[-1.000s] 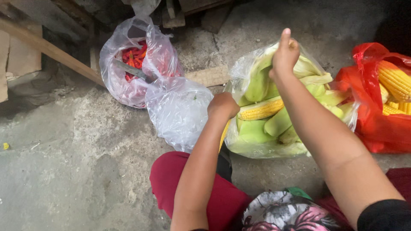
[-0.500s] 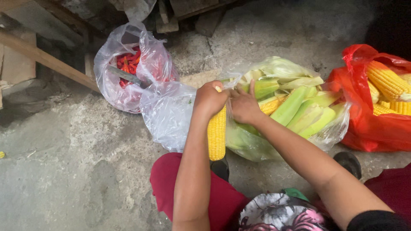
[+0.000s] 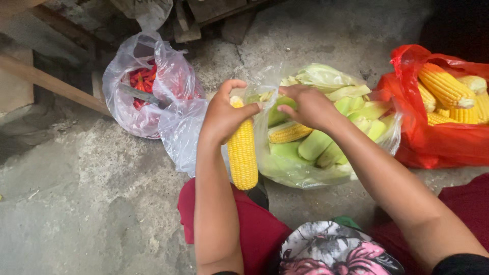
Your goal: The person shucks corn cobs by hand, removing husks and silk, then places the cleaned cobs into a red plastic bag. The person also handles plastic bags and corn husks during the process.
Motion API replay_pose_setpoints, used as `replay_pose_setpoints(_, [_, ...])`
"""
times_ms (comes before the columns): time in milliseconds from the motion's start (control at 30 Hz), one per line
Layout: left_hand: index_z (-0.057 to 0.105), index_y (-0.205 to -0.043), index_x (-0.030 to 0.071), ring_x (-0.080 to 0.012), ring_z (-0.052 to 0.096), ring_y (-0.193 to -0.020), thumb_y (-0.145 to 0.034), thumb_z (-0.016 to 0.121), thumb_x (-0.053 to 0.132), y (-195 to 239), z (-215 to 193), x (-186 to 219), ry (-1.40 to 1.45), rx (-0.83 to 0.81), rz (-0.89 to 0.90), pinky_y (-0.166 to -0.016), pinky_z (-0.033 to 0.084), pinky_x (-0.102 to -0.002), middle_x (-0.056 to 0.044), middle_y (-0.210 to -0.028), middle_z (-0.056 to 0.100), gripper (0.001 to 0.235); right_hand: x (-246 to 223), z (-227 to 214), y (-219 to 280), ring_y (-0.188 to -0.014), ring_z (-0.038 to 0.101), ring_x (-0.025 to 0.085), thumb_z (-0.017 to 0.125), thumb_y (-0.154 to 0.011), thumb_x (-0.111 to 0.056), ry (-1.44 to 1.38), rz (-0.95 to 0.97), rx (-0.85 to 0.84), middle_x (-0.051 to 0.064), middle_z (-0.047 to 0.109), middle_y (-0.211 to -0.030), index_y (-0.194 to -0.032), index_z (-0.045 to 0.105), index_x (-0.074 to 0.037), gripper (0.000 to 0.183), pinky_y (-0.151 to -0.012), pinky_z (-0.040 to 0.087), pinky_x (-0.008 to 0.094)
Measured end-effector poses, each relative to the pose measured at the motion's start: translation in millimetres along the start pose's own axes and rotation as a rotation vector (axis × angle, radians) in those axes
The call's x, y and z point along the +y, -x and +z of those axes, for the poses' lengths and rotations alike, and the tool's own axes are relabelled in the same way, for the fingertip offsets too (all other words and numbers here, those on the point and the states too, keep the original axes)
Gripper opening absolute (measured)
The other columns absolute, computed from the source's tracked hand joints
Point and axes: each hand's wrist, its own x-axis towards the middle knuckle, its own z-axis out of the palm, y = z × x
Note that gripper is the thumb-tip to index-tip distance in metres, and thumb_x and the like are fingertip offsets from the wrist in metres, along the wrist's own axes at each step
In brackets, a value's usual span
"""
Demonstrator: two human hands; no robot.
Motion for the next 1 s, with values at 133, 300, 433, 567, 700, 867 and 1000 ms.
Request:
replay_pose_setpoints(133, [0.047,-0.143,0.01,-0.0194,0.069,-0.075,-0.085,0.081,0.006,3.1,18.3,24.1,0.66,-0.311,0.071,-0.065,0.057,-0.033,-0.009,-0.09,0.068,0.068,6.1,-1.2,63.7,-0.125,0.068,0.025,0.054,-0.108,-0.044,-0.663,-0.025,0.073,0.009,0.073,-0.133,-0.151,0.063,-0.014,0.053,-0.11,0.051,0.041])
replay_pose_setpoints(300, [0.046,-0.144,0.01,-0.021,0.07,-0.073,-0.09,0.078,0.008,-15.7,82.1,16.3,0.959,-0.364,0.129,-0.062,0.058,-0.034,-0.01,-0.084,0.066,0.063,12.7,12.8,114.7,-0.121,0.068,0.026,0.065,-0.094,-0.048,-1.619,-0.109,-0.31,0.015,0.063,-0.136,-0.155,0.038,-0.009,0.077,-0.102,0.054,0.042])
replay_pose_setpoints(433, [0.047,-0.136,0.004,-0.0211,0.069,-0.071,-0.096,0.074,0.014,-35.2,132.0,-11.1,1.05,-0.28,0.029,-0.061,0.059,-0.035,-0.01,-0.083,0.066,0.049,19.0,11.9,127.8,-0.09,0.07,0.03,0.072,-0.095,-0.037,-1.67,0.097,-0.336,0.023,0.067,-0.121,-0.154,0.042,-0.012,0.071,-0.075,0.056,0.045])
replay_pose_setpoints(567, [0.053,-0.138,-0.006,-0.0283,0.067,-0.085,-0.109,0.064,0.031,-43.5,170.1,-34.0,0.869,0.054,-0.029,-0.071,0.057,-0.04,-0.018,-0.098,0.067,0.047,5.0,12.8,127.6,-0.096,0.07,0.036,0.078,-0.088,-0.034,-0.806,0.242,0.183,0.025,0.065,-0.118,-0.145,0.049,-0.003,0.071,-0.08,0.055,0.048])
replay_pose_setpoints(700, [0.029,-0.161,0.005,-0.0402,0.045,-0.141,-0.113,0.043,0.037,-11.8,211.2,-41.4,0.289,0.31,0.109,-0.114,0.037,-0.048,-0.027,-0.156,0.042,0.06,-13.1,4.0,135.8,-0.101,0.065,0.046,0.084,-0.078,-0.027,-0.029,0.285,0.443,0.028,0.065,-0.117,-0.148,0.043,-0.006,0.083,-0.081,0.053,0.051])
replay_pose_setpoints(867, [-0.004,-0.161,-0.002,-0.0459,0.016,-0.156,-0.095,0.078,0.034,4.4,228.8,-26.9,0.17,0.304,0.223,-0.125,0.019,-0.052,-0.033,-0.166,0.012,0.111,-23.3,-8.7,137.0,-0.101,0.063,0.043,0.083,-0.072,-0.016,0.089,0.279,0.463,0.023,0.062,-0.111,-0.152,0.042,-0.007,0.09,-0.083,0.052,0.051])
replay_pose_setpoints(1000, [0.024,-0.154,0.002,-0.0383,0.049,-0.127,-0.08,0.085,0.022,-23.9,192.5,-21.1,0.515,0.289,-0.034,-0.101,0.046,-0.046,-0.027,-0.146,0.042,0.098,-36.5,-11.8,136.3,-0.107,0.059,0.042,0.084,-0.069,-0.016,0.095,0.105,0.487,0.021,0.058,-0.115,-0.151,0.041,-0.007,0.093,-0.09,0.051,0.05])
